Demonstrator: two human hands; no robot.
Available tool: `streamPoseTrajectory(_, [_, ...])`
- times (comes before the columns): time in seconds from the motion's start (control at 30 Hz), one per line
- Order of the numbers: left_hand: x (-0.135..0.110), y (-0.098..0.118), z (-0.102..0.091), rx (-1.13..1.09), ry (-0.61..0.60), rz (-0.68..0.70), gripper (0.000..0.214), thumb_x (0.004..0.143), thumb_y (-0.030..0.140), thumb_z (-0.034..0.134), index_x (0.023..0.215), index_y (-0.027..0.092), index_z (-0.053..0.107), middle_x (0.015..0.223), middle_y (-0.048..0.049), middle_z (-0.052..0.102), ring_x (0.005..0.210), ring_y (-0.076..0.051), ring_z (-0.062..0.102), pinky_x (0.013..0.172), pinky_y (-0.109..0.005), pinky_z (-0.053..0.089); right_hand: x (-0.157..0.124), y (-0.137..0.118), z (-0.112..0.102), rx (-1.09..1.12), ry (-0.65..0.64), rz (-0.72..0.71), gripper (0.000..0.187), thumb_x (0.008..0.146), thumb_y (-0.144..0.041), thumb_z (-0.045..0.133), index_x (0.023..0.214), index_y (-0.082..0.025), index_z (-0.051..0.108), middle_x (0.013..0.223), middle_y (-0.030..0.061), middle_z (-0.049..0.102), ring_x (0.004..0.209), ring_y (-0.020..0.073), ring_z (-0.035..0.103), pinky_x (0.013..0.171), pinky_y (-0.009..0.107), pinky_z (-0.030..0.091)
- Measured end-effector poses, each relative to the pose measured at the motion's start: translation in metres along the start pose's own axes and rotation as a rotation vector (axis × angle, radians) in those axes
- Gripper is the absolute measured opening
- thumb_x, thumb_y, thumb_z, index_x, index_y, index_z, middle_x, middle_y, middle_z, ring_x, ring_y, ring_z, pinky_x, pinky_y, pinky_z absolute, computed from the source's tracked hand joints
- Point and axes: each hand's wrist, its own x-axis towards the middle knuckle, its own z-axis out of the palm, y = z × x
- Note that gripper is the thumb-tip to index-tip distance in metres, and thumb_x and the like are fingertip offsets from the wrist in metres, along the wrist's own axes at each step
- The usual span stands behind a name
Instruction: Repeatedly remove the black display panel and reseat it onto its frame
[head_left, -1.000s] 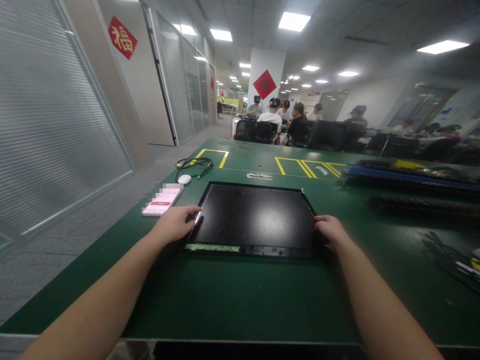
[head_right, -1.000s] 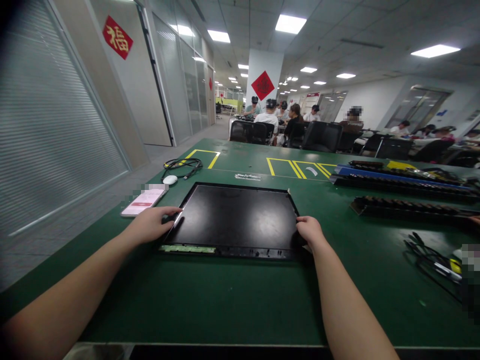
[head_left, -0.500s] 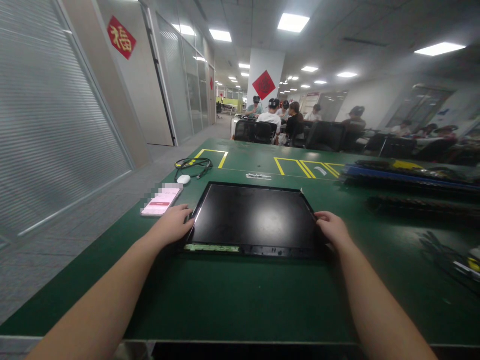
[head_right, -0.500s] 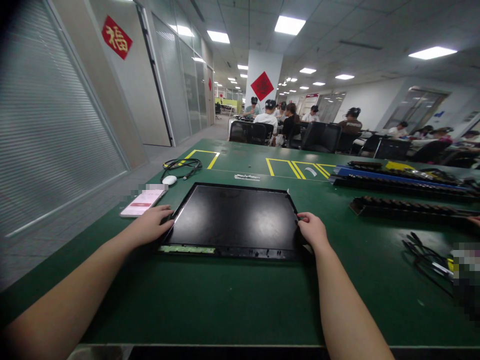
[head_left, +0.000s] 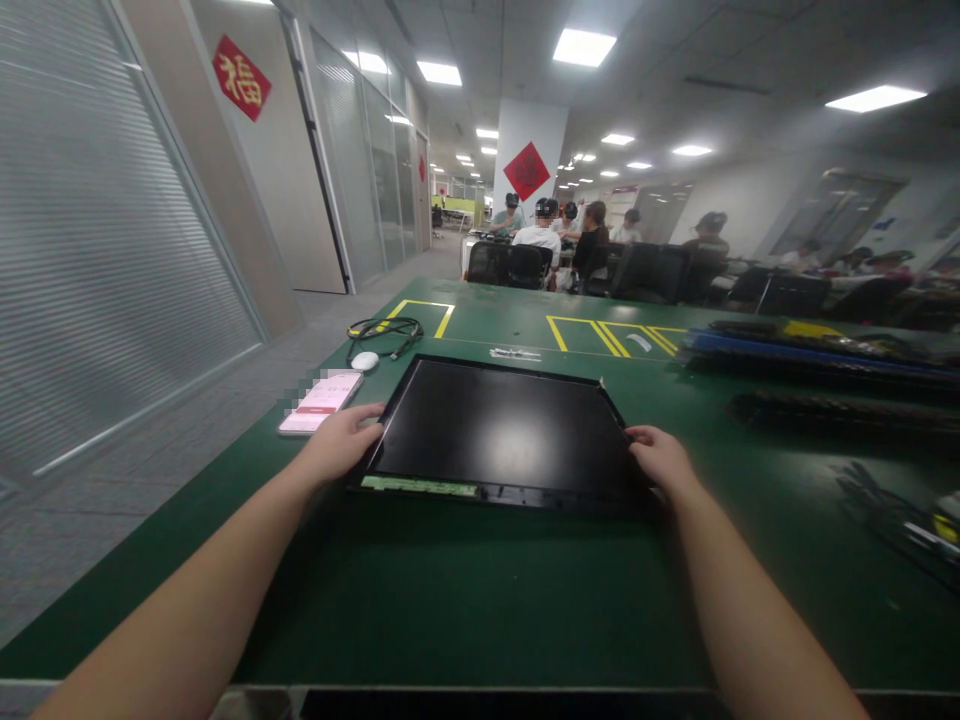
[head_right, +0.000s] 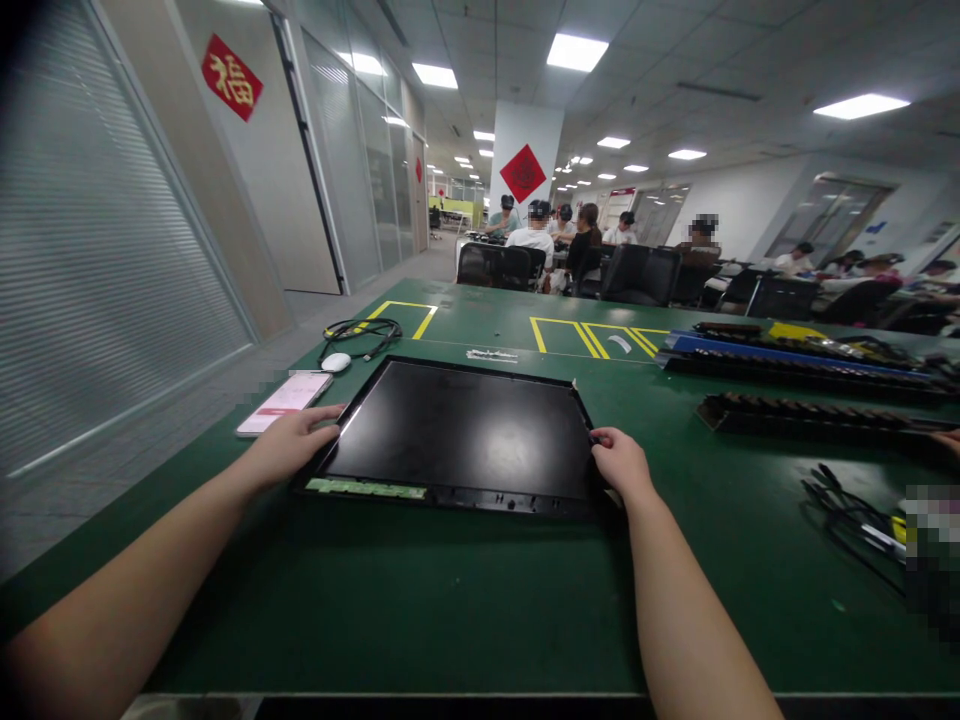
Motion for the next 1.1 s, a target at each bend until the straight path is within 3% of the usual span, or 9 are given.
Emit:
streamPoseTrajectory(0.17, [-0.005,0.007,0.005,-0.528,0.032,-0.220,0.044,0.072,0.014,0.071,0.115,0.017,0.074,0.113,-0.0107,0.078,0.096,-0.026,0.075,0.082,-0.035,0.060,0.002,0.003,0.001,-0.010,-0.025,-0.009,0.033,0.076,-0.015,0.060,0.104,-0.020,0.076,0.106,0.0084,0.075,0.095,0.0211,0.069,0.077,0.027,0.049])
streamPoseTrajectory(0.3, [-0.008,0.017,0.008,-0.773,0.081,-0.324,0.039,0.070,0.002,0.072,0.106,0.016,0.072,0.114,-0.0104,0.077,0.077,-0.017,0.075,0.064,-0.025,0.061,0.004,0.003,0.001,-0.025,-0.033,-0.007,0.035,0.076,-0.015,0.058,0.105,-0.020,0.077,0.108,0.0092,0.075,0.097,0.0221,0.069,0.078,0.029,0.050])
streamPoseTrajectory(0.43, [-0.009,0.025,0.009,-0.944,0.052,-0.401,0.043,0.074,-0.004,0.063,0.113,0.016,0.067,0.092,-0.0075,0.079,0.056,-0.015,0.071,0.053,-0.025,0.061,0.004,0.004,0.001,-0.012,-0.024,-0.016,0.034,0.074,-0.015,0.060,0.103,-0.020,0.077,0.107,0.0093,0.075,0.096,0.0222,0.069,0.079,0.030,0.051])
streamPoseTrajectory(0.6, [-0.009,0.026,0.012,-1.028,0.013,-0.450,0.050,0.082,-0.002,0.058,0.129,0.017,0.057,0.068,0.0000,0.072,0.046,-0.015,0.068,0.046,-0.024,0.058,0.001,0.003,0.000,-0.041,-0.018,-0.025,0.035,0.075,-0.016,0.060,0.104,-0.021,0.077,0.109,0.0098,0.075,0.099,0.0234,0.069,0.081,0.031,0.051])
streamPoseTrajectory(0.93, [-0.012,0.030,0.013,-1.009,0.006,-0.452,0.056,0.088,0.000,0.059,0.141,0.019,0.050,0.071,-0.0019,0.075,0.046,-0.016,0.069,0.045,-0.025,0.058,0.000,0.001,-0.001,-0.047,-0.023,-0.028,0.037,0.075,-0.015,0.060,0.107,-0.021,0.077,0.110,0.0101,0.075,0.101,0.0233,0.069,0.083,0.030,0.050])
streamPoseTrajectory(1.1, [-0.013,0.028,0.011,-1.005,-0.078,-0.432,0.052,0.084,0.007,0.070,0.134,0.018,0.060,0.074,-0.0046,0.079,0.055,-0.021,0.074,0.053,-0.029,0.062,-0.001,0.000,0.000,-0.036,-0.038,-0.018,0.038,0.076,-0.015,0.059,0.109,-0.020,0.076,0.112,0.0113,0.074,0.098,0.0233,0.069,0.079,0.030,0.051])
